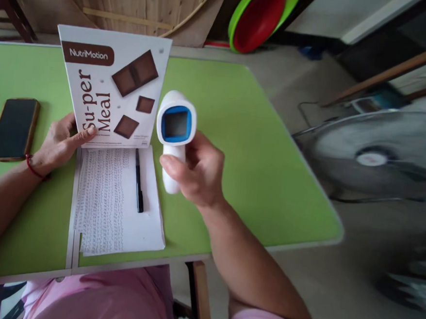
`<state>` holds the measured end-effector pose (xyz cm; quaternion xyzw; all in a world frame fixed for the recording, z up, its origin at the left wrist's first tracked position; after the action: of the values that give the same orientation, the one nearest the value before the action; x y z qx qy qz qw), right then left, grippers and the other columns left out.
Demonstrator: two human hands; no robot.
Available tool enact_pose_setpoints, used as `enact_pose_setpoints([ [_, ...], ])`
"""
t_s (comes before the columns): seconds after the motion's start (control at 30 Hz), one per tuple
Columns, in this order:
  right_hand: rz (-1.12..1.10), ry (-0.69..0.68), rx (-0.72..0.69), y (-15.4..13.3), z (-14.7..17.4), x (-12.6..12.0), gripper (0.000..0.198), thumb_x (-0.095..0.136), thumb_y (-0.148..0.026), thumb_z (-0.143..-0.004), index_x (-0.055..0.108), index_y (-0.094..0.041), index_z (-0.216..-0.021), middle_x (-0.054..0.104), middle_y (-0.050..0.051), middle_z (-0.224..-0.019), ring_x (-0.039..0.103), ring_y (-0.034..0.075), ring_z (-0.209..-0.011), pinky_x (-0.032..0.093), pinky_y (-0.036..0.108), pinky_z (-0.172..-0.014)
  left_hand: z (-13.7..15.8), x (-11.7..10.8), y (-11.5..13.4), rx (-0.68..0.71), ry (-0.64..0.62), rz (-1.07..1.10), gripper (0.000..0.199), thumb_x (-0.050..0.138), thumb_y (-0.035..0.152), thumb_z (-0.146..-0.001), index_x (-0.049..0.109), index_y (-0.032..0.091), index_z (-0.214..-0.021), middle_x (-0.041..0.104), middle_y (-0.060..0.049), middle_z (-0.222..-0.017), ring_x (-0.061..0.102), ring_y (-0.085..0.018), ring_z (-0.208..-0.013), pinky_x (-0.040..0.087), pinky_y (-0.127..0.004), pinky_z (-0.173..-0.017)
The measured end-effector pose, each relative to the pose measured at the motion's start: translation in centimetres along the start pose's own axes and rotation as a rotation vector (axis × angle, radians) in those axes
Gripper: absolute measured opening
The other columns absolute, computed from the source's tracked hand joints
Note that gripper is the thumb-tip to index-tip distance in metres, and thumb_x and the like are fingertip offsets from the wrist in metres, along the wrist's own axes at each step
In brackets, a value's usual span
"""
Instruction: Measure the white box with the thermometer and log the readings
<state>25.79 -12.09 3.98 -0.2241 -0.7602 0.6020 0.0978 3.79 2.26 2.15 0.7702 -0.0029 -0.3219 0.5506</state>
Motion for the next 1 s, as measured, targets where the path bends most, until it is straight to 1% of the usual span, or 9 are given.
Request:
enact_pose_setpoints([
  [0.1, -0.340, -0.240, 0.203, 1.5, 1.3, 3.0, 0.027, 0.067, -0.032, -0.068, 0.066, -0.022, -0.093, 0.059, 0.000, -0.070, 0.050, 0.014, -0.058, 0.041, 0.031, -0.049, 0.0, -0.1, 0.0, 0.009, 0.012, -0.075, 0.056, 0.055, 0.075, -0.077, 0.064, 0.021, -0.092, 0.065, -0.007, -0.086, 0.061, -0.027, -0.079, 0.048, -0.044, -0.068],
  [0.17, -0.404, -0.317, 0.295, 2.5, 2.1, 4.4, 0.031, 0.068, -0.032, -0.069, 0.066, -0.020, -0.097, 0.058, 0.000, -0.071, 0.050, 0.014, -0.058, 0.041, 0.031, -0.050, 0.0, -0.1, 0.0, 0.031, 0.036, -0.144, 0.056, 0.050, 0.076, -0.080, 0.062, 0.021, -0.085, 0.061, -0.007, -0.082, 0.058, -0.027, -0.078, 0.047, -0.044, -0.068],
  [0.27, -0.368, -0.322, 0.330, 3.8, 2.6, 5.3, 0.030, 0.071, -0.034, -0.068, 0.065, -0.020, -0.093, 0.055, -0.001, -0.070, 0.048, 0.013, -0.058, 0.040, 0.031, -0.052, 0.1, 0.0, 0.1, 0.093, 0.059, -0.228, 0.058, 0.042, 0.077, -0.083, 0.058, 0.021, -0.080, 0.054, -0.007, -0.079, 0.055, -0.026, -0.081, 0.046, -0.046, -0.071],
  [0.37, -0.338, -0.303, 0.310, 4.4, 2.5, 5.5, 0.023, 0.071, -0.036, -0.068, 0.062, -0.020, -0.083, 0.051, -0.001, -0.068, 0.046, 0.013, -0.060, 0.039, 0.031, -0.052, 0.1, 0.2, -0.2, 0.126, 0.060, -0.253, 0.059, 0.042, 0.078, -0.083, 0.057, 0.021, -0.083, 0.052, -0.006, -0.077, 0.054, -0.024, -0.079, 0.046, -0.046, -0.070],
  [0.53, -0.313, -0.326, 0.303, 4.8, 2.2, 5.8, 0.023, 0.070, -0.039, -0.069, 0.058, -0.021, -0.075, 0.048, -0.001, -0.068, 0.044, 0.012, -0.060, 0.037, 0.030, -0.052, 0.0, 0.1, -0.4, 0.145, 0.074, -0.225, 0.056, 0.041, 0.078, -0.083, 0.052, 0.023, -0.076, 0.050, -0.005, -0.072, 0.053, -0.023, -0.070, 0.046, -0.044, -0.063],
  [0.7, -0.279, -0.326, 0.338, 5.2, 2.3, 6.3, 0.025, 0.070, -0.041, -0.067, 0.056, -0.021, -0.072, 0.048, -0.001, -0.069, 0.042, 0.012, -0.060, 0.036, 0.031, -0.052, 0.0, 0.0, -0.4, 0.124, 0.086, -0.203, 0.055, 0.043, 0.078, -0.082, 0.050, 0.024, -0.074, 0.049, -0.005, -0.071, 0.056, -0.025, -0.072, 0.047, -0.046, -0.065],
  [0.77, -0.271, -0.329, 0.352, 5.3, 2.3, 6.5, 0.024, 0.069, -0.042, -0.068, 0.058, -0.021, -0.075, 0.049, -0.001, -0.071, 0.044, 0.012, -0.061, 0.037, 0.031, -0.054, 0.0, 0.0, -0.4, 0.120, 0.076, -0.211, 0.055, 0.043, 0.079, -0.082, 0.049, 0.024, -0.074, 0.048, -0.005, -0.071, 0.055, -0.025, -0.071, 0.045, -0.046, -0.065],
  [0.9, -0.297, -0.321, 0.365, 5.2, 2.3, 6.7, 0.031, 0.068, -0.043, -0.069, 0.063, -0.021, -0.090, 0.054, 0.000, -0.073, 0.045, 0.013, -0.063, 0.037, 0.031, -0.056, 0.0, 0.2, -0.2, 0.148, 0.059, -0.232, 0.056, 0.040, 0.079, -0.083, 0.048, 0.024, -0.074, 0.047, -0.005, -0.072, 0.054, -0.023, -0.073, 0.044, -0.045, -0.066],
  [1.0, -0.325, -0.331, 0.370, 5.2, 2.4, 6.8, 0.032, 0.068, -0.042, -0.071, 0.064, -0.020, -0.093, 0.054, 0.000, -0.072, 0.045, 0.012, -0.062, 0.037, 0.031, -0.056, 0.0, 0.3, -0.2, 0.145, 0.057, -0.239, 0.058, 0.038, 0.080, -0.083, 0.049, 0.024, -0.075, 0.048, -0.005, -0.072, 0.054, -0.024, -0.074, 0.044, -0.045, -0.067],
])
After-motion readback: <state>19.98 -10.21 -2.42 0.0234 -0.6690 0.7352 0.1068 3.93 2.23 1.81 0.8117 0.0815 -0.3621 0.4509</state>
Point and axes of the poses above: each hand's wrist, its own z-axis away from the middle knuckle, its own x-axis out of the palm, y = z × x, the point moved 7 cm from there along -z, towards the middle knuckle
